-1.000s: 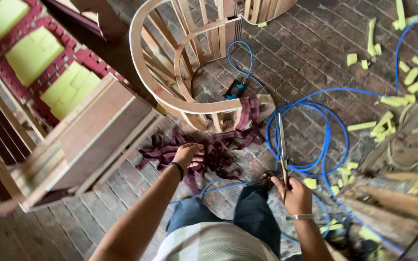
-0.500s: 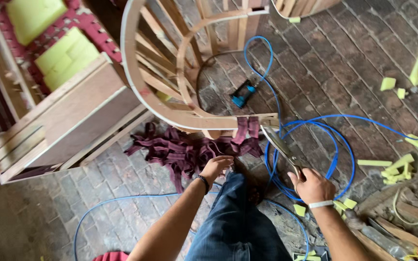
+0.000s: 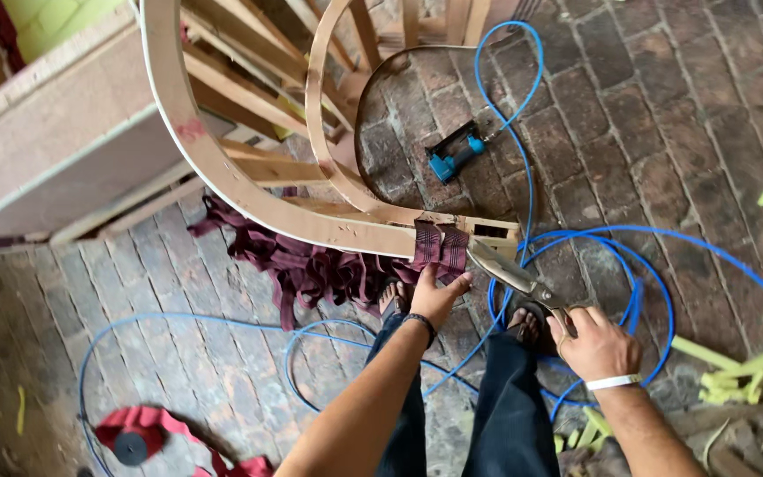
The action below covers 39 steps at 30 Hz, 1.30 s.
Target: The person weaves a maroon webbing strap through the slats of a wooden chair frame to form a seat. They use a pneumatic staple gun to secure the strap and scissors to trim excess material, repeating the process around the frame.
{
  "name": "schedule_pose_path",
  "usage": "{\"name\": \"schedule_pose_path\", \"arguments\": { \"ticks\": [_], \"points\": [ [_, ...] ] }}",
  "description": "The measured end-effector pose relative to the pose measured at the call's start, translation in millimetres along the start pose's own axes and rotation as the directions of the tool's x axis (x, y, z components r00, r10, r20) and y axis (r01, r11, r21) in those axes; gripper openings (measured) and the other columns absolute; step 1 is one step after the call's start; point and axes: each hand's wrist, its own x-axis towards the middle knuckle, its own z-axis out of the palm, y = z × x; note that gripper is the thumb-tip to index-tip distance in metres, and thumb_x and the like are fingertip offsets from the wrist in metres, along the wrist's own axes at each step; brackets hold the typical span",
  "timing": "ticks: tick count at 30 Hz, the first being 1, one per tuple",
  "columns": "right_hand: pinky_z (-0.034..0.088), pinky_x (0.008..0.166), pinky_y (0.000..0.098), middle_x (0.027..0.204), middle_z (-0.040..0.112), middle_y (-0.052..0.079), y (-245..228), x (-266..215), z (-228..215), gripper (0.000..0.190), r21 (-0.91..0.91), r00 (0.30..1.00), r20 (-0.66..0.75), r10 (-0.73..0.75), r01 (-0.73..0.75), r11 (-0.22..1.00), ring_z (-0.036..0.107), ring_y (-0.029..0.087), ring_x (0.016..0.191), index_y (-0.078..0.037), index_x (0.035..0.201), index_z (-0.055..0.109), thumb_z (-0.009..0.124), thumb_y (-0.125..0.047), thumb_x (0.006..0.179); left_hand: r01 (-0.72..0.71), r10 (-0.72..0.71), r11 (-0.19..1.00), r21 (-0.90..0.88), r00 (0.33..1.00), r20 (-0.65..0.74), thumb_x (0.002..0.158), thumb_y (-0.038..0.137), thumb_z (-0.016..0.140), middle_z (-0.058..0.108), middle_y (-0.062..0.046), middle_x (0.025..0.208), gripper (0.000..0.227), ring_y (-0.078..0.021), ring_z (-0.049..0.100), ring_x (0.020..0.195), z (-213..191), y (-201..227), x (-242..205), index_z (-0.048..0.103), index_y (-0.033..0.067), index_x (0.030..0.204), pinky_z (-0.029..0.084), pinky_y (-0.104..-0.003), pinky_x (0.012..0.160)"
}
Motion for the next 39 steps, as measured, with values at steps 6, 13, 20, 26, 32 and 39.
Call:
{"name": "schedule_pose_path", "arguments": {
  "ticks": [6,13,20,26,32,39],
  "points": [
    [0.054,0.063,0.0454,0.089,0.068,0.007,59.6,43.2,40.2,0.028,0.038,0.964,-0.062,-0.260,0.263,0.964,0.068,0.033,0.072,-0.014,0.088,0.069,0.075,-0.041,0.090,0.027,-0.043,0.977,-0.209,0.996,-0.073,0.087,0.024,0.078,0.076,-0.004,0.090,0.031,-0.0135,0.067,0.077,10.7,7.4,-12.1,0.074,0.0007,0.105,0.054,-0.029,0.072],
    [0.053,0.058,0.0421,0.083,0.065,0.005,54.4,63.4,57.5,0.030,0.033,0.938,-0.086,-0.337,0.341,0.940,0.066,0.029,0.067,-0.016,0.084,0.067,0.077,-0.043,0.090,0.052,-0.097,0.833,-0.550,0.994,-0.053,0.095,0.014,0.072,0.068,0.002,0.082,0.014,-0.0055,0.056,0.067,15.6,21.2,-27.6,0.070,0.0010,0.100,0.045,-0.024,0.059],
    [0.051,0.056,0.0416,0.080,0.061,0.004,25.0,78.2,74.8,0.037,-0.006,0.915,-0.130,-0.381,0.384,0.923,0.065,0.027,0.065,-0.015,0.080,0.063,0.079,-0.048,0.089,0.097,-0.141,0.800,-0.592,0.990,-0.028,0.096,0.016,0.072,0.066,0.002,0.082,0.017,-0.0075,0.055,0.066,12.2,36.6,-34.6,0.069,0.0006,0.102,0.045,-0.026,0.055],
    [0.050,0.055,0.0416,0.078,0.060,0.004,12.1,85.8,74.2,0.039,-0.005,0.889,-0.192,-0.415,0.422,0.907,0.063,0.028,0.064,-0.016,0.078,0.061,0.080,-0.049,0.090,0.002,-0.058,0.745,-0.667,0.996,-0.062,0.096,0.014,0.069,0.071,0.001,0.089,0.016,-0.0050,0.063,0.074,17.7,38.0,-37.9,0.070,0.0008,0.105,0.053,-0.023,0.065],
    [0.049,0.053,0.0397,0.073,0.059,0.004,30.0,75.9,56.7,0.039,-0.042,0.889,-0.115,-0.443,0.442,0.896,0.063,0.025,0.061,-0.015,0.076,0.063,0.081,-0.047,0.090,0.076,-0.024,0.775,-0.627,0.996,0.091,0.097,0.016,0.074,0.067,-0.001,0.081,0.020,-0.0106,0.054,0.067,13.1,20.7,-46.9,0.068,-0.0030,0.102,0.043,-0.028,0.057],
    [0.050,0.057,0.0400,0.076,0.061,0.004,32.5,52.0,46.2,0.036,-0.044,0.932,-0.147,-0.333,0.330,0.943,0.064,0.026,0.065,-0.016,0.080,0.065,0.085,-0.045,0.088,-0.319,0.288,0.946,0.062,0.735,-0.614,0.082,0.032,0.084,0.070,-0.005,0.099,0.058,-0.0140,0.065,0.091,-26.5,18.8,-33.4,0.056,-0.0018,0.121,0.052,-0.029,0.081]
  ]
}}
